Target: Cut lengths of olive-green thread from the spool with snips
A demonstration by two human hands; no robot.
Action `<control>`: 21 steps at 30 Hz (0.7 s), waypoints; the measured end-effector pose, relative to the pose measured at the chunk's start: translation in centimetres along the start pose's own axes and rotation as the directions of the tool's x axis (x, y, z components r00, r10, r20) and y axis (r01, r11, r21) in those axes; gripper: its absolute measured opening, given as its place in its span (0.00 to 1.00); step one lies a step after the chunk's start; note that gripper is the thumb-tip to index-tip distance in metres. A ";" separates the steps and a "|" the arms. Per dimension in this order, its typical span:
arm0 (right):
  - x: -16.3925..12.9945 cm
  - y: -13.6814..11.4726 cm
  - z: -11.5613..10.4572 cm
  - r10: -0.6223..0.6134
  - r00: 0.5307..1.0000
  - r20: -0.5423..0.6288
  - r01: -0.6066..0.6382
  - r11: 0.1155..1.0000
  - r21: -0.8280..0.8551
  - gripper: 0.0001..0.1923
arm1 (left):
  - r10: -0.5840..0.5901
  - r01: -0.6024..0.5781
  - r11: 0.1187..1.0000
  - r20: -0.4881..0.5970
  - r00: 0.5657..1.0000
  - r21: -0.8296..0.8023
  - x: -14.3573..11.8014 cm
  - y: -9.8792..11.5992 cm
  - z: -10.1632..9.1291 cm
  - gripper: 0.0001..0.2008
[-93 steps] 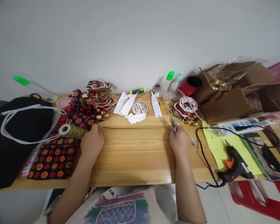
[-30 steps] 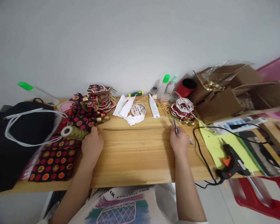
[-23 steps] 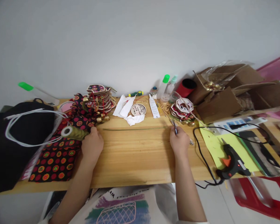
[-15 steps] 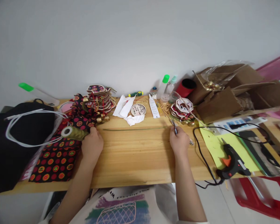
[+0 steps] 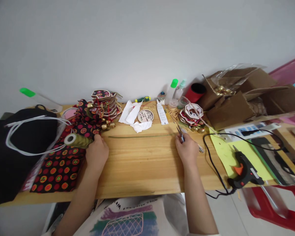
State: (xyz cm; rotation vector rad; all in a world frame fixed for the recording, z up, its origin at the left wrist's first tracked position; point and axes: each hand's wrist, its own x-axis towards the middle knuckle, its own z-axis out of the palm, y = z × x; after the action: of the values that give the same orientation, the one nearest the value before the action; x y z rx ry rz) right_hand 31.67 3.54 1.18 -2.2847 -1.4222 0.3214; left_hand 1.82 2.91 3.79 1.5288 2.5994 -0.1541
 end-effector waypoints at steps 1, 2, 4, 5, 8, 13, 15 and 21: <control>0.0 -0.1 0.0 0.011 1.000 0.005 -0.011 1.000 -0.008 0.17 | 0.000 0.000 1.000 -0.001 1.000 -0.001 0.0 0.0 0.0 0.15; 0.0 -0.3 -0.1 0.023 1.000 0.010 -0.023 1.000 -0.015 0.17 | 0.001 -0.001 1.000 -0.002 1.000 -0.004 0.0 0.0 0.0 0.15; 0.0 -0.5 -0.1 0.050 0.999 0.013 -0.050 0.998 -0.037 0.17 | 0.001 -0.001 1.000 0.000 1.000 -0.008 0.0 0.0 -0.1 0.15; 0.0 -0.6 0.0 0.063 0.998 0.011 -0.062 0.997 -0.055 0.17 | -0.002 0.002 1.000 0.003 1.000 -0.008 0.0 0.0 -0.1 0.15; 0.1 -0.7 0.1 0.082 0.997 0.008 -0.080 0.989 -0.127 0.16 | -0.008 0.008 1.000 0.011 1.000 -0.010 0.0 0.1 -0.3 0.15; 0.2 -0.6 0.2 0.059 0.998 0.006 -0.057 0.985 -0.163 0.15 | -0.016 0.016 1.000 0.014 1.000 -0.016 0.0 0.2 -0.4 0.15; 0.2 -0.6 0.2 0.058 0.998 0.009 -0.055 0.985 -0.162 0.15 | -0.024 0.024 1.000 0.011 1.000 -0.016 0.0 0.2 -0.3 0.15; 0.2 -0.6 0.1 0.080 0.997 0.018 -0.076 0.981 -0.176 0.16 | -0.034 0.035 0.999 0.007 0.999 -0.031 0.1 0.0 -0.1 0.14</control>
State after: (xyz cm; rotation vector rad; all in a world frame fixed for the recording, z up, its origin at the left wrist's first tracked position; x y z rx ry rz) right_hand 31.23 4.00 1.43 -2.4905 -1.4258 0.2587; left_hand 1.77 3.06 3.90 1.4717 2.6117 -0.1210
